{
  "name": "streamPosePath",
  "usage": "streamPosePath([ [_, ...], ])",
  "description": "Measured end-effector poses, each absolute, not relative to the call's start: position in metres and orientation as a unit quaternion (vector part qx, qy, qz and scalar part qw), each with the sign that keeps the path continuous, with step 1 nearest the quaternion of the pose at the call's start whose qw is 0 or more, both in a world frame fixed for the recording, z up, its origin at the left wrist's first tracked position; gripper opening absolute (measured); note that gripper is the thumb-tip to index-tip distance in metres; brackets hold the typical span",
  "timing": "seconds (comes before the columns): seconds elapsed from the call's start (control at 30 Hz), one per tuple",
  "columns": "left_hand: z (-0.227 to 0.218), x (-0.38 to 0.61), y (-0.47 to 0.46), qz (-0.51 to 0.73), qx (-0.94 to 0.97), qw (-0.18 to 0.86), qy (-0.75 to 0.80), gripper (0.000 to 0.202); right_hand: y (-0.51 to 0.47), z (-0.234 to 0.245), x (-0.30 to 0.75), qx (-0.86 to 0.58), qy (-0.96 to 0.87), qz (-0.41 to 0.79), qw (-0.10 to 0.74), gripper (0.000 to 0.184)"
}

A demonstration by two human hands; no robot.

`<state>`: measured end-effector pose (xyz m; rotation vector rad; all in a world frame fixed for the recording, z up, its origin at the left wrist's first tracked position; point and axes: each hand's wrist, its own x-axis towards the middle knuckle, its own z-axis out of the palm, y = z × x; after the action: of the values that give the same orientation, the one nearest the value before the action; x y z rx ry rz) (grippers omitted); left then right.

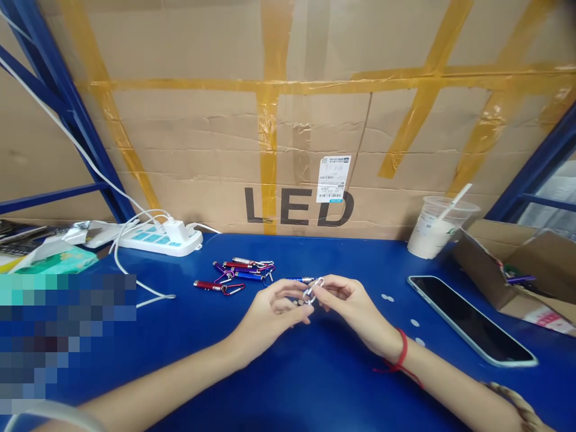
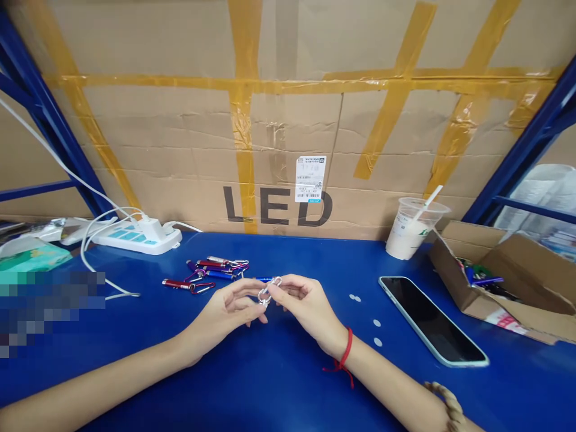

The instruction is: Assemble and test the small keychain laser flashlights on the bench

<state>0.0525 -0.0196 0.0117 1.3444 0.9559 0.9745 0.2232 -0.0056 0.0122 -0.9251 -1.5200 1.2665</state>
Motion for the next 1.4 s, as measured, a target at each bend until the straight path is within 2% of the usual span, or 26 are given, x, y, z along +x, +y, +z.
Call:
streamPosePath([
  [0.1, 0.011, 0.051, -0.021, 0.378, 0.583, 0.598, 0.399, 0.039, -0.008, 0.013, 0.223, -0.378, -0.620, 0.522, 0.447, 0.029],
  [0.3, 0.019, 0.050, -0.019, 0.381, 0.577, 0.583, 0.426, 0.028, -0.007, 0.012, 0.226, -0.380, -0.646, 0.489, 0.447, 0.027],
  [0.43, 0.019, 0.049, -0.016, 0.400, 0.552, 0.585, 0.439, 0.031, -0.005, 0.010, 0.230, -0.398, -0.661, 0.463, 0.436, 0.028],
  [0.6, 0.017, 0.044, -0.015, 0.414, 0.566, 0.582, 0.413, 0.033, -0.003, 0.008, 0.229, -0.395, -0.649, 0.501, 0.415, 0.032],
  [0.73, 0.017, 0.041, -0.013, 0.411, 0.582, 0.578, 0.398, 0.037, -0.003, 0.011, 0.228, -0.406, -0.645, 0.487, 0.426, 0.031],
  [0.97, 0.018, 0.041, -0.012, 0.428, 0.562, 0.606, 0.366, 0.036, -0.001, 0.005, 0.231, -0.416, -0.689, 0.405, 0.435, 0.030],
  [1.13, 0.018, 0.042, -0.013, 0.418, 0.561, 0.591, 0.402, 0.029, -0.003, 0.005, 0.230, -0.411, -0.763, 0.270, 0.419, 0.026],
  [1.4, 0.017, 0.042, -0.016, 0.399, 0.630, 0.530, 0.403, 0.022, -0.008, 0.004, 0.231, -0.342, -0.851, 0.138, 0.375, 0.028],
])
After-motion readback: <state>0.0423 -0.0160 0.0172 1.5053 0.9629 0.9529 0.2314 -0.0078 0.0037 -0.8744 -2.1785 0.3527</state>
